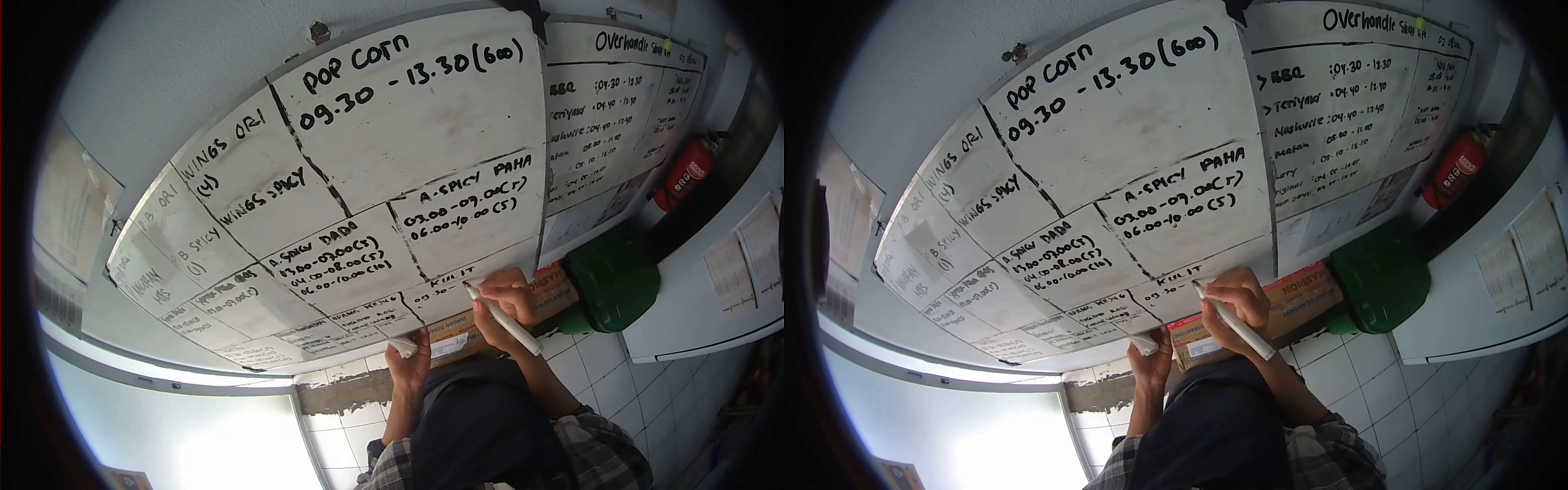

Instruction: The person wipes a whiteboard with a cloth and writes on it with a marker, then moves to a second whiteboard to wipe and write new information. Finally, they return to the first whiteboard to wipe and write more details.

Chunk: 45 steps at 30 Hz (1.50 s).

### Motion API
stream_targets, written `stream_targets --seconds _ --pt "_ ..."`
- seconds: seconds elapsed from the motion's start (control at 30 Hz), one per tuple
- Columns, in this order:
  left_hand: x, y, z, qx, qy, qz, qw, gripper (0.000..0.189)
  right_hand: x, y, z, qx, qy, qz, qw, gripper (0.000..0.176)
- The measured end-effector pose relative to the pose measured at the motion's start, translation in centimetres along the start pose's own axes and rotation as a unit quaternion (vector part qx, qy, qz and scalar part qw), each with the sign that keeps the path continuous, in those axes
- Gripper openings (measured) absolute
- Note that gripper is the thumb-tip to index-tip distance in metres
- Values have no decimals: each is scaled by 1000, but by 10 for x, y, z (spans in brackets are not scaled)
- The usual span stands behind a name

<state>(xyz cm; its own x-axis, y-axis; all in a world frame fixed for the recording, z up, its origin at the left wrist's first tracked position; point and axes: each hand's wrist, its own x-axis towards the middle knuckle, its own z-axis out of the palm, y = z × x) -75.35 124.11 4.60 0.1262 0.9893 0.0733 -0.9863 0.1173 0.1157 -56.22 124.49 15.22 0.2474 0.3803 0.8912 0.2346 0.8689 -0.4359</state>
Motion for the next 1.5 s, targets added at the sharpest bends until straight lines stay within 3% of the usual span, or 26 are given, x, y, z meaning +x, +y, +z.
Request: stream_targets --seconds 0.13,0.2,0.4,0.6,0.7,1.13,1.3,1.33,1.4,1.5 --pt "-1 1 -2 -6 3 -5 1000 29 7 -5 -5 -38 -45 -21 998 30" --pt "0 1 -2 -12 -8 -8 1000 29 1 -1 -2 6 6 7 1000 29" --pt "0 0 4 -2 19 6 1000 29 2 -2 0 3 23 8 1000 30" --pt "-1 -1 4 -25 -1 -6 1000 29 4 -3 -5 -40 -24 -14 999 31" --pt "0 0 2 -21 3 -5 1000 29 2 -1 -5 2 22 8 1000 31" --pt "1 -1 10 -22 30 -1 999 27 1 3 -8 28 32 8 999 32" --pt "0 -2 10 0 34 12 999 25 4 2 -15 -49 -26 -18 998 30" --pt "2 -1 7 -8 21 6 1000 27 4 4 -14 -49 -25 -19 998 30" --pt "3 -1 7 -16 9 0 1000 29 3 7 -10 30 64 -3 998 30" --pt "2 -2 9 23 17 10 1000 28 1 5 -17 -4 20 29 999 28"
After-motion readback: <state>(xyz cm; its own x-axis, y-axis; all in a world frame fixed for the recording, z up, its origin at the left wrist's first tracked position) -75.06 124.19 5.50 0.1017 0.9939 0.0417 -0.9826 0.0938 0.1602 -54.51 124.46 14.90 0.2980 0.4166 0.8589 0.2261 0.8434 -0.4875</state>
